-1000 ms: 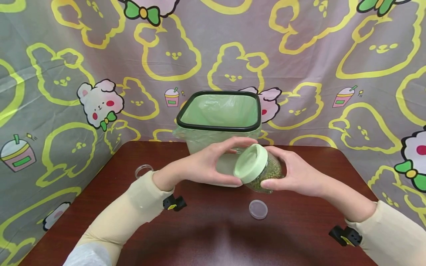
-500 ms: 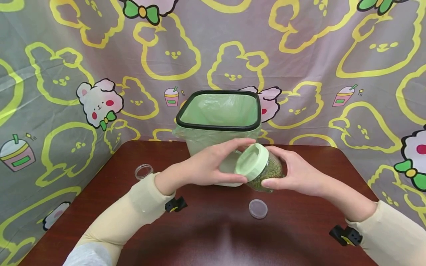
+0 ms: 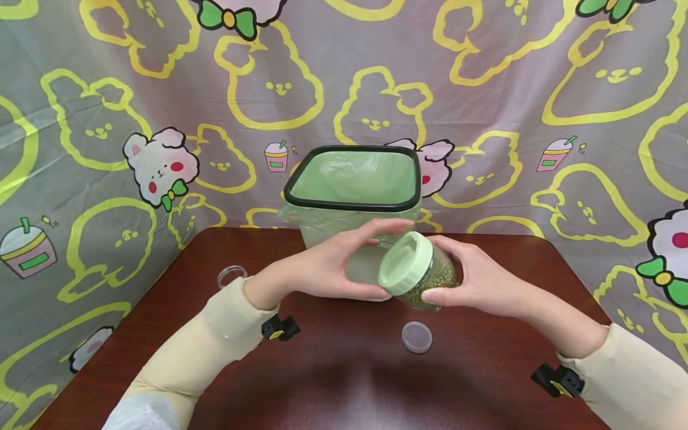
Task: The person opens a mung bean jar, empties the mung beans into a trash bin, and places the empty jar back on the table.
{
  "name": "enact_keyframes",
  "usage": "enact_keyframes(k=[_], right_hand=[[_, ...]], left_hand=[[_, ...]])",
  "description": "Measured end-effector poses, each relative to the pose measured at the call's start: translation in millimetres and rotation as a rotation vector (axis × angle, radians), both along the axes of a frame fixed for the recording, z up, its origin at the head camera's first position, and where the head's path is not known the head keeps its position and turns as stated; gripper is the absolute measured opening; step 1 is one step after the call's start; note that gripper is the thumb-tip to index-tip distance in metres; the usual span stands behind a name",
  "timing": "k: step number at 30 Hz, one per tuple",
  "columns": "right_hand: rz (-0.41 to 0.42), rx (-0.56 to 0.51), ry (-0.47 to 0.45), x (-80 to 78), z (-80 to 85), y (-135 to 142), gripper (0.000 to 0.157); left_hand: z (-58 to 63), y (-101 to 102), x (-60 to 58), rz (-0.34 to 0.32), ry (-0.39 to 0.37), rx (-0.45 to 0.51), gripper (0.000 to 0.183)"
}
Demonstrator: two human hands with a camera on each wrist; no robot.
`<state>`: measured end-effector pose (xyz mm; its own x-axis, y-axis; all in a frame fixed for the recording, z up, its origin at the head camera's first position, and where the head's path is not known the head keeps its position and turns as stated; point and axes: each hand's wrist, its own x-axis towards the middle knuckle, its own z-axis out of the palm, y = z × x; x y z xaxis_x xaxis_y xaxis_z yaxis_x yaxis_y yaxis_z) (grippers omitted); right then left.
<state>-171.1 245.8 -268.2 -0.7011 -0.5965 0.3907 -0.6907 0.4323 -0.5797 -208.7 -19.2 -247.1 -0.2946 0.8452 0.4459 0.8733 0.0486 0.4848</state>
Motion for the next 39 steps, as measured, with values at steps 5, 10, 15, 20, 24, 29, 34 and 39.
enact_keyframes(k=[5, 10, 15, 20, 24, 29, 34, 39], right_hand=[[0.008, 0.002, 0.004, 0.3, -0.4, -0.5, 0.061], [0.020, 0.001, 0.011, 0.2, -0.9, -0.4, 0.060], [0.022, -0.005, 0.006, 0.2, -0.9, -0.1, 0.061], [0.025, -0.005, -0.003, 0.0, -1.2, -0.5, 0.061], [0.022, -0.004, -0.001, -0.4, -1.8, -0.5, 0.060], [0.017, -0.001, -0.002, -0.2, -1.7, -0.5, 0.061], [0.018, 0.003, 0.000, -0.1, -1.3, -1.0, 0.062], [0.019, 0.009, -0.003, 0.1, -0.7, -1.9, 0.062]], left_hand=[[-1.8, 0.9, 0.7, -0.026, 0.006, 0.018, 0.083], [-3.0, 2.4, 1.6, 0.035, 0.057, 0.014, 0.082], [-4.5, 4.3, 2.4, 0.122, 0.207, 0.002, 0.080], [-7.9, 4.4, 1.7, 0.156, 0.308, 0.013, 0.079], [-9.0, 3.9, 1.4, 0.167, 0.330, -0.002, 0.080], [-7.1, 2.8, 0.9, 0.169, 0.272, -0.049, 0.086], [-5.0, 1.2, -0.9, 0.114, 0.184, -0.055, 0.091], [-5.5, 1.5, -2.2, 0.019, 0.126, -0.018, 0.092]])
